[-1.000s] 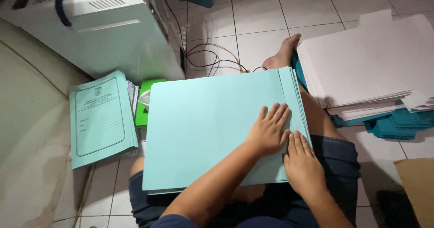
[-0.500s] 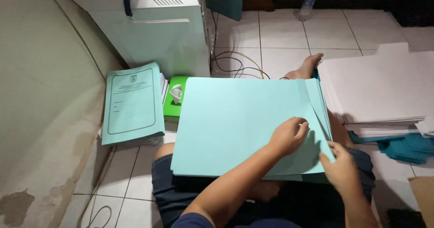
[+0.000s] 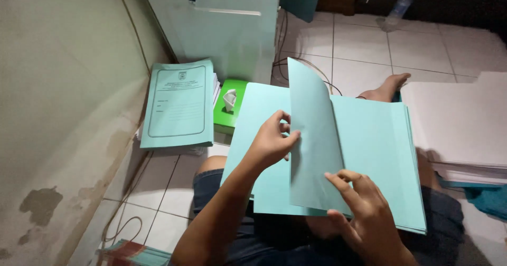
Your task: The person sits on the floor and folds light blue document covers in half by hand. They repeatedly pick up a cover, fold it, smooth the crease, and place it onto a stack on the floor.
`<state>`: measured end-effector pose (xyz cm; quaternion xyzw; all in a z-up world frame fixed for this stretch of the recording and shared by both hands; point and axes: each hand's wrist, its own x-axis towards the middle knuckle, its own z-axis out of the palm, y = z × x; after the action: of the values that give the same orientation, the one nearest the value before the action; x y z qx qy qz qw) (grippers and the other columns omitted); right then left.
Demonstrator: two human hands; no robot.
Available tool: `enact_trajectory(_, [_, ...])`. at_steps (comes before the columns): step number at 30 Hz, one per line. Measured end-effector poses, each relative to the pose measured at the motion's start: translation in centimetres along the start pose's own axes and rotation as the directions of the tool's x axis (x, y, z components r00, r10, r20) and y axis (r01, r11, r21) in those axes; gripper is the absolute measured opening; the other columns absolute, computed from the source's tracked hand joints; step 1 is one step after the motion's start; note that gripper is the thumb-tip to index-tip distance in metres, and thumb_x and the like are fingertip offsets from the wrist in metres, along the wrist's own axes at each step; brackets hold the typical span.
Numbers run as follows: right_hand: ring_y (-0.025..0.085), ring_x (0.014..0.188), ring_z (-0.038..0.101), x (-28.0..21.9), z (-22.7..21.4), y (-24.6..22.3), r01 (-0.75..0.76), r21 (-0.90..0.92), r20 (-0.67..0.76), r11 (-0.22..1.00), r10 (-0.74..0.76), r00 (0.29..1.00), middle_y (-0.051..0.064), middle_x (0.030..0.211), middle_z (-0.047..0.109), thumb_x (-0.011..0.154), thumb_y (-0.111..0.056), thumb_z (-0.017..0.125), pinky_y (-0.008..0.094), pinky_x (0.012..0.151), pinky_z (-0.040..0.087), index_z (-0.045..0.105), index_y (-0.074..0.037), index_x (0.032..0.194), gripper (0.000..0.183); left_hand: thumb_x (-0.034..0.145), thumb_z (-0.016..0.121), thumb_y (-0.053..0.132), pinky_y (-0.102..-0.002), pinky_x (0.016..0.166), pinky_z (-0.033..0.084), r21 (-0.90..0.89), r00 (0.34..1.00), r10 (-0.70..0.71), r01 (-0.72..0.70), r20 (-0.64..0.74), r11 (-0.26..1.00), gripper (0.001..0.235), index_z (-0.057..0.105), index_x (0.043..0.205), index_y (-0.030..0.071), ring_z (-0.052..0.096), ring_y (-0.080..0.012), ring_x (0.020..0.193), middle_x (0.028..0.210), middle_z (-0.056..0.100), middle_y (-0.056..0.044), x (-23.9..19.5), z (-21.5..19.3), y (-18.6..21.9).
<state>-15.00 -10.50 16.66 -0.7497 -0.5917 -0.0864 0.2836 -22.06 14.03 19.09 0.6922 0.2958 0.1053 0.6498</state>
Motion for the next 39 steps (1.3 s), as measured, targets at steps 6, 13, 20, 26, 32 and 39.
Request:
enact_trajectory(6, [0.030, 0.142, 0.040, -1.6, 9.4, 8.7, -0.283, -0.149, 0.229, 0.947, 0.312, 0.922, 0.011, 0.155, 0.043, 0.100, -0.050, 0.043, 0.049, 0.111, 0.036, 0.051, -0.014, 0.145, 0.059, 0.091, 0.059, 0.027, -0.032, 0.064, 0.042, 0.256, 0.964, -0.142, 0.198, -0.223, 0.946, 0.022, 0.051, 0.106, 0.013, 0.048, -0.0173, 0.063, 0.075, 0.059, 0.001, 1.3, -3.9, -13.3])
enact_trajectory(13, [0.020, 0.159, 0.002, -2.2, 13.8, 11.3, -0.284, -0.354, 0.409, 0.891, 0.421, 0.810, 0.005, 0.174, 0.002, 0.104, -0.052, 0.025, 0.042, 0.127, 0.003, 0.005, -0.012, 0.165, 0.075, 0.092, 0.062, 0.018, -0.035, 0.083, 0.050, 0.364, 0.951, 0.015, 0.104, -0.309, 0.926, 0.061, 0.041, 0.149, 0.008, 0.059, -0.0240, 0.070, 0.067, 0.053, -0.001, 2.1, -4.2, -18.1])
enact_trajectory(20, [0.021, 0.158, 0.004, -3.3, 15.1, 12.5, -0.143, -0.446, 0.320, 0.883, 0.307, 0.896, 0.010, 0.173, 0.004, 0.106, -0.048, 0.022, 0.041, 0.126, 0.003, 0.005, -0.006, 0.165, 0.074, 0.074, 0.075, 0.016, -0.048, 0.102, 0.041, 0.940, 0.913, 0.250, 0.278, -0.322, 0.197, 0.103, 0.022, 0.163, 0.011, 0.038, -0.0386, 0.139, 0.159, 0.032, -0.024, 7.1, 4.3, -16.5])
enact_trajectory(26, [0.023, 0.158, 0.016, -5.5, 14.7, 11.7, -0.073, -0.460, 0.222, 0.885, 0.193, 0.956, 0.013, 0.173, 0.015, 0.101, -0.044, 0.034, 0.042, 0.127, 0.011, 0.014, -0.004, 0.165, 0.078, 0.101, 0.042, 0.040, -0.060, 0.118, 0.028, 0.868, 0.801, 0.530, -0.446, 0.278, 0.219, 0.060, 0.044, 0.155, 0.014, 0.036, -0.0320, 0.151, 0.164, 0.042, -0.007, 20.1, 12.3, -17.7])
enact_trajectory(32, [0.026, 0.159, 0.017, -8.9, 13.2, 11.8, 0.122, -0.479, 0.263, 0.869, 0.010, 0.965, 0.015, 0.174, 0.012, 0.097, -0.054, 0.040, 0.039, 0.125, 0.020, 0.010, -0.003, 0.165, 0.090, 0.102, 0.027, 0.040, -0.061, 0.125, 0.011, 0.891, 0.929, 0.340, -0.274, 0.148, 0.361, 0.064, 0.030, 0.160, 0.012, 0.018, -0.0307, 0.157, 0.169, 0.027, -0.006, 23.9, 9.9, -14.0])
enact_trajectory(39, [0.030, 0.158, 0.018, 5.9, 17.2, 20.2, -0.107, -0.380, 0.445, 0.919, 0.283, 0.850, 0.015, 0.172, 0.018, 0.109, -0.042, 0.025, 0.046, 0.128, 0.012, 0.017, -0.006, 0.165, 0.067, 0.107, 0.026, 0.028, -0.058, 0.127, 0.012, 0.889, 0.946, 0.323, -0.172, 0.029, 0.425, 0.060, 0.035, 0.161, 0.004, 0.023, -0.0340, 0.159, 0.169, 0.031, -0.017, 21.0, 9.5, -13.0])
